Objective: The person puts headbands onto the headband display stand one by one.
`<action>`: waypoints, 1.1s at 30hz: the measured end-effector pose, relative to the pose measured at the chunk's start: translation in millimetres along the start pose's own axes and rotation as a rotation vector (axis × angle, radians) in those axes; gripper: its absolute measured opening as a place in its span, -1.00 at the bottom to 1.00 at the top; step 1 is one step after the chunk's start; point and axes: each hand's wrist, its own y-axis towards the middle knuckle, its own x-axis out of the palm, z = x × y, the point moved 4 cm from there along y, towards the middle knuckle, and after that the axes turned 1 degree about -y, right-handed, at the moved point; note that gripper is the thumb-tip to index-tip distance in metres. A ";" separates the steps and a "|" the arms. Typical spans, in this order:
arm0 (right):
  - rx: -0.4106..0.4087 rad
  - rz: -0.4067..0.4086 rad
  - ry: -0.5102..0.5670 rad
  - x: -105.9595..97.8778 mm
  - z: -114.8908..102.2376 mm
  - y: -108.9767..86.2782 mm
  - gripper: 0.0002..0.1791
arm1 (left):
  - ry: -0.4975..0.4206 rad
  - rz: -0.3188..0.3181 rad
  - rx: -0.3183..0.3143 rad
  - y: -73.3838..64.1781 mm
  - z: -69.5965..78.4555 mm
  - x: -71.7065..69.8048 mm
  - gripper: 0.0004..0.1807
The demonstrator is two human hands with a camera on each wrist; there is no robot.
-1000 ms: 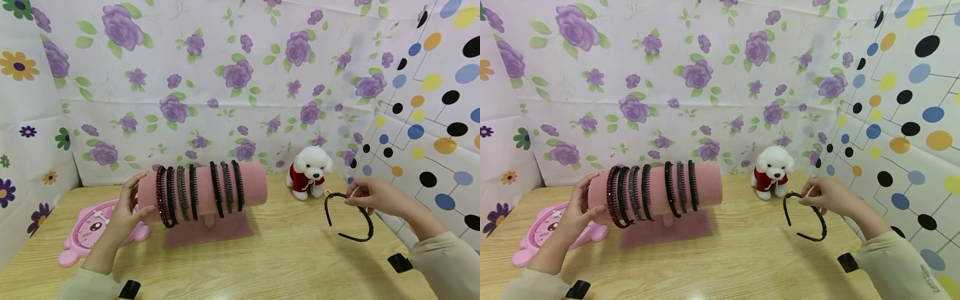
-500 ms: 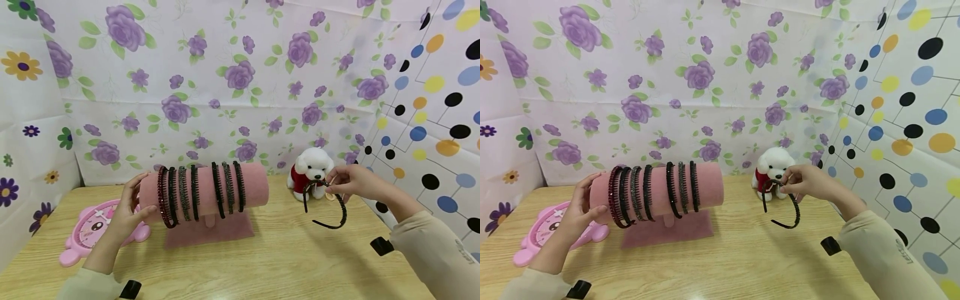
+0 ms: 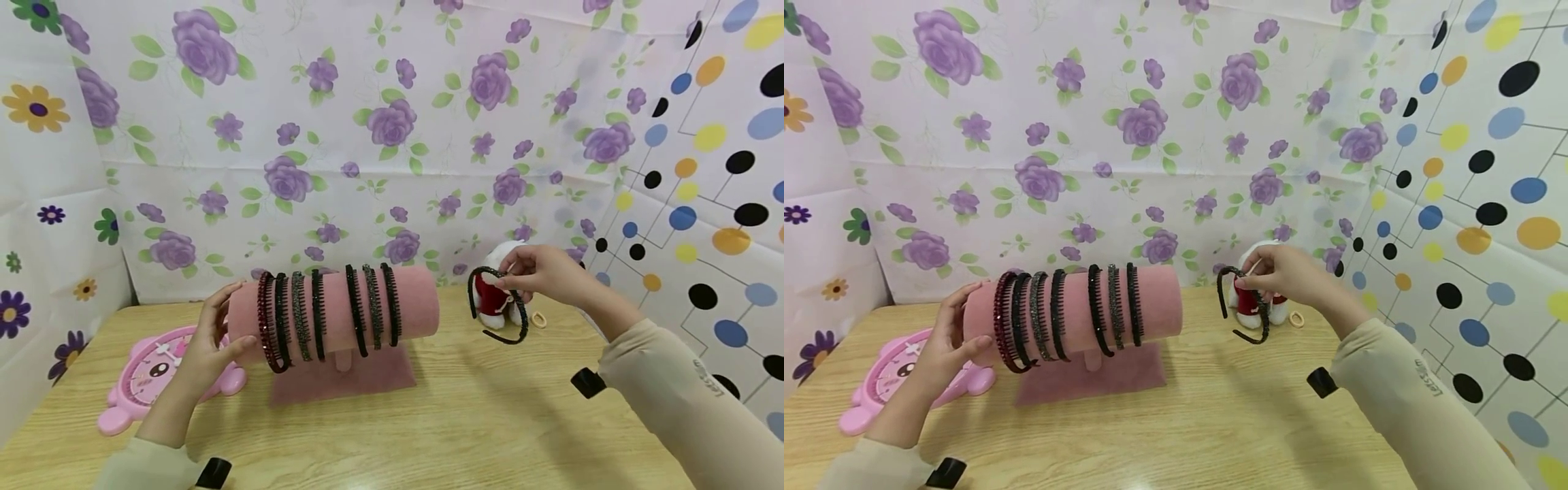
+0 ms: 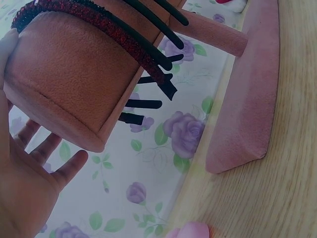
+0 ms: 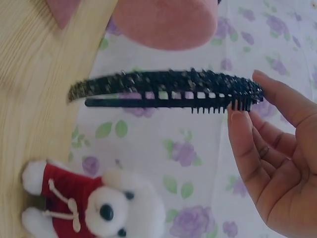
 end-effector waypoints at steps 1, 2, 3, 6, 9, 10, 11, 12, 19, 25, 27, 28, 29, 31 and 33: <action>-0.003 0.005 0.003 1.4 -2.9 2.3 -0.68 | 0.000 0.001 -0.002 -0.3 0.2 -0.2 -0.12; -0.007 0.010 0.000 2.8 -5.8 4.6 -0.68 | 0.001 0.002 -0.002 -0.4 0.3 -0.2 -0.13; -0.010 0.015 -0.002 4.3 -8.9 6.7 -0.68 | 0.000 0.003 -0.001 -0.6 0.5 -0.2 -0.13; -0.025 0.034 -0.025 8.4 -17.5 13.1 -0.70 | 0.000 0.003 0.002 -0.5 0.8 0.0 -0.13; -0.022 0.048 -0.046 12.3 -23.8 20.1 -0.72 | 0.002 0.000 0.004 -0.2 0.9 0.1 -0.13; -0.020 0.050 -0.050 13.6 -25.6 22.5 -0.72 | 0.002 -0.002 0.005 0.0 0.8 0.0 -0.13; -0.021 0.052 -0.051 15.0 -27.2 25.1 -0.72 | 0.002 -0.003 0.005 0.2 0.8 -0.2 -0.13; -0.020 0.052 -0.044 16.5 -28.3 28.0 -0.73 | 0.002 -0.003 0.006 0.4 0.6 -0.4 -0.13; -0.072 0.106 -0.023 30.3 -40.6 45.2 -0.76 | 0.004 0.009 0.021 -0.7 -1.4 -1.5 -0.12; -0.092 0.119 -0.040 41.8 -53.9 53.9 -0.76 | 0.004 0.011 0.031 -2.4 -2.8 -0.7 -0.12; -0.097 0.114 -0.048 44.5 -57.5 55.2 -0.75 | 0.006 0.009 0.032 -2.3 -2.3 -0.4 -0.13; -0.097 0.113 -0.055 45.4 -58.9 55.7 -0.76 | 0.006 0.007 0.032 -2.1 -1.9 -0.2 -0.12; -0.096 0.110 -0.060 46.4 -60.0 55.9 -0.75 | 0.007 0.004 0.031 -1.9 -1.5 -0.1 -0.12; -0.094 0.101 -0.074 48.1 -61.2 56.0 -0.74 | 0.011 -0.001 0.029 -1.3 -0.5 -0.1 -0.12; -0.089 0.093 -0.087 49.5 -61.9 56.1 -0.74 | 0.014 -0.005 0.026 -0.8 0.4 -0.2 -0.12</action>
